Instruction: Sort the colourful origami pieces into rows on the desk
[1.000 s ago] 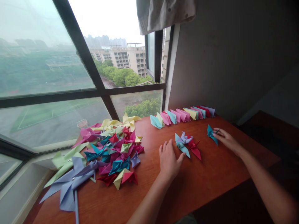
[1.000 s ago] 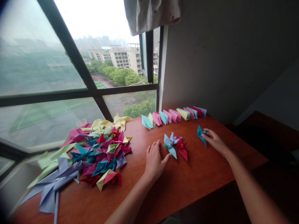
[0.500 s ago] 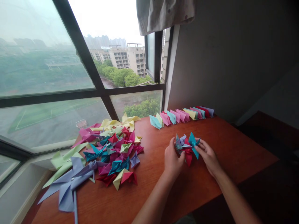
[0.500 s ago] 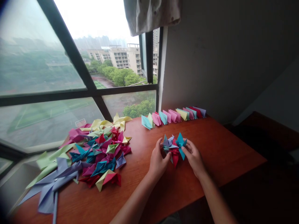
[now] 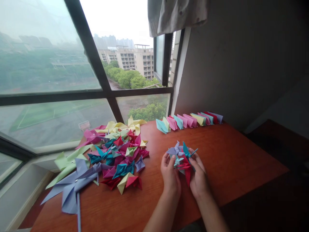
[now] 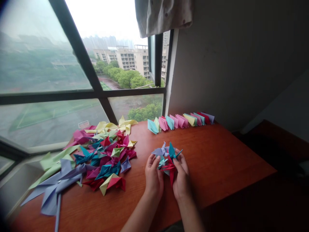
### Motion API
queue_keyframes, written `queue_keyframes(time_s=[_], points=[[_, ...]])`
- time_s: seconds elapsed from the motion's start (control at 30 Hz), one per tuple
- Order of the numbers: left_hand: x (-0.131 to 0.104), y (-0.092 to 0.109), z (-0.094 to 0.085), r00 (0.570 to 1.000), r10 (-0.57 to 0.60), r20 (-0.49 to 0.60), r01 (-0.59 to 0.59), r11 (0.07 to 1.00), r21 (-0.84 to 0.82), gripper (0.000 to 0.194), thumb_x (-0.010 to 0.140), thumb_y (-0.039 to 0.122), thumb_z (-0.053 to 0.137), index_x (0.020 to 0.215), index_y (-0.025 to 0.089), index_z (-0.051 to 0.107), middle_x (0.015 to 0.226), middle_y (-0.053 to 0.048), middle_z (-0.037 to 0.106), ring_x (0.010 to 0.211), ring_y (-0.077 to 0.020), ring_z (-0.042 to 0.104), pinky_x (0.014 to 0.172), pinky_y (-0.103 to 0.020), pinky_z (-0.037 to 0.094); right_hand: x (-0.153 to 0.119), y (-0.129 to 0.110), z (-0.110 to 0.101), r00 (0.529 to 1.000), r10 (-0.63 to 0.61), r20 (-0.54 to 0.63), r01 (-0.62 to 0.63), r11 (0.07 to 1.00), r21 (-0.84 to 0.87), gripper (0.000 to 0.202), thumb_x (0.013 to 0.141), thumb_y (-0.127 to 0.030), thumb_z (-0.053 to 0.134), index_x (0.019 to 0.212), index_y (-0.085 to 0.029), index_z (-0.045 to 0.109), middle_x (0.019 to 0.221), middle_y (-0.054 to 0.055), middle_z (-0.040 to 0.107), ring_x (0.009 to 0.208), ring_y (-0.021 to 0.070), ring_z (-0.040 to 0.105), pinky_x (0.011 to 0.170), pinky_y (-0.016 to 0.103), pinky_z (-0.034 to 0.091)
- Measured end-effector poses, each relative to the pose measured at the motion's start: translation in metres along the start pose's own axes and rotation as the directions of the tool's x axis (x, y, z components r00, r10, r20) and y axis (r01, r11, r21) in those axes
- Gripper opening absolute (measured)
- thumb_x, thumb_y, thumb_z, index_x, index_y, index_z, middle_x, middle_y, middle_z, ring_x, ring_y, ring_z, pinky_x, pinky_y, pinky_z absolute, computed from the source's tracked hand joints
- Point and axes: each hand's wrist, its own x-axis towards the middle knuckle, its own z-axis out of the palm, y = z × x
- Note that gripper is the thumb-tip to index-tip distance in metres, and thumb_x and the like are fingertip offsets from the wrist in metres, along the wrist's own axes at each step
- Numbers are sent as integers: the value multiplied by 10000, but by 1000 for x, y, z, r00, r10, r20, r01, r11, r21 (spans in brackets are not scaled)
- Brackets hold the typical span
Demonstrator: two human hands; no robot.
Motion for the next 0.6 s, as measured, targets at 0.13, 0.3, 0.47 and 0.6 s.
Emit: queue_keyframes(time_s=[0.13,0.3,0.47,0.6], points=[[-12,26,-12,997,-33,-76,20,985,-169,409,741,228,758,1114,182,598,1014,-66,725,817,-153,719,809,-289,552,-14,5,34,999,6,37,-5,1000,-18,386,788,-363,707,1168,-334,646,1159,-10,696,1096,260,648,877,401,564],[-19,80,-22,984,123,-125,-140,980,-138,259,776,203,705,1026,199,639,1015,-58,746,928,-185,724,850,-299,554,-37,14,90,986,52,158,-61,997,51,421,782,-318,711,1192,-329,619,1199,-8,672,1112,242,636,952,398,519],[-2,156,-22,893,400,-206,-418,907,-53,233,782,181,647,1014,190,624,961,-44,742,929,-182,713,864,-309,547,-41,24,176,933,13,359,-39,997,65,420,813,-298,650,1229,-308,585,1189,-19,667,1100,233,627,978,413,497],[39,221,-44,743,653,-146,-618,754,223,320,744,204,667,1058,155,630,961,-49,704,891,-190,691,875,-355,539,-19,35,234,897,-86,434,127,990,-66,475,807,-266,618,1276,-256,549,1259,-5,626,1188,220,566,1066,422,421]])
